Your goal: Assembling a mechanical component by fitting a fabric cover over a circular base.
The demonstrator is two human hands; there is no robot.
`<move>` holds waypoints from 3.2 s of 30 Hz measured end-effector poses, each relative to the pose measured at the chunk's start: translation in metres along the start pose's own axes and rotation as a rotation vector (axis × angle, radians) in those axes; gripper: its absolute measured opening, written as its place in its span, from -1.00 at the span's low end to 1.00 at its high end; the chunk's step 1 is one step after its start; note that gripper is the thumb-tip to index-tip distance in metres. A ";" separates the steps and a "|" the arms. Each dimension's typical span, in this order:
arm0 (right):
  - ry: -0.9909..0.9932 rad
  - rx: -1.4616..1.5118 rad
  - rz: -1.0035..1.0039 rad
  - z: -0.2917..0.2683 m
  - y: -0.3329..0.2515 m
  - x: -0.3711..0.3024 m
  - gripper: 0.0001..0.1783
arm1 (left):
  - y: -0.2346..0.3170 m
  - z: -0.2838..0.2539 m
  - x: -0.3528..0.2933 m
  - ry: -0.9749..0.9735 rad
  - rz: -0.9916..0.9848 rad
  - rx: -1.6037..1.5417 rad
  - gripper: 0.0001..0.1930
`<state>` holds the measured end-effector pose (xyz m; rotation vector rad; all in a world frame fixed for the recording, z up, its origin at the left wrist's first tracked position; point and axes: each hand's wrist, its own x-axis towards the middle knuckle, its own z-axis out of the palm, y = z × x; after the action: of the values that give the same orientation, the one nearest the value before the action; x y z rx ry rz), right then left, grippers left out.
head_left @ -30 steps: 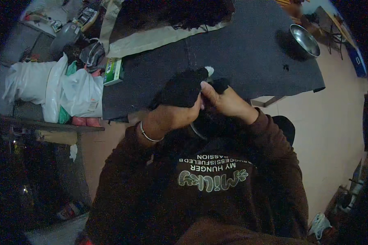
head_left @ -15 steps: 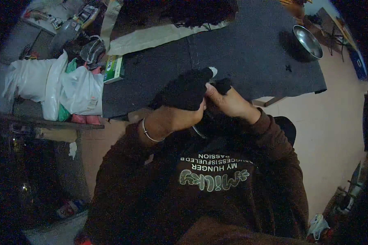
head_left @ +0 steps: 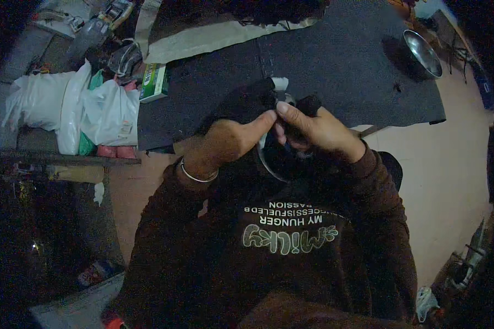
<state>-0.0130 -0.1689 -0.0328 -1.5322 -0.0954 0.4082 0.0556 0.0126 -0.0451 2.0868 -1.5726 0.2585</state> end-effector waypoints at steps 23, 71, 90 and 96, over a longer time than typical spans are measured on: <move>0.090 -0.071 -0.233 0.008 0.018 0.006 -0.55 | 0.038 -0.009 0.030 -0.025 -0.231 0.166 -0.78; 0.350 -0.034 -0.281 -0.013 0.007 -0.012 -0.73 | 0.015 -0.007 0.026 -0.064 0.290 0.226 -0.82; 0.165 -0.245 -0.198 -0.020 0.008 -0.014 -0.60 | 0.032 -0.018 0.031 -0.128 -0.169 -0.149 -0.80; 0.329 -0.269 -0.149 -0.017 0.017 -0.006 -0.65 | 0.027 -0.003 0.036 -0.182 -0.354 -0.036 -0.77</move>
<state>-0.0167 -0.1876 -0.0493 -1.8243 -0.0059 0.0205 0.0424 -0.0211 -0.0189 2.3659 -1.2596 -0.0861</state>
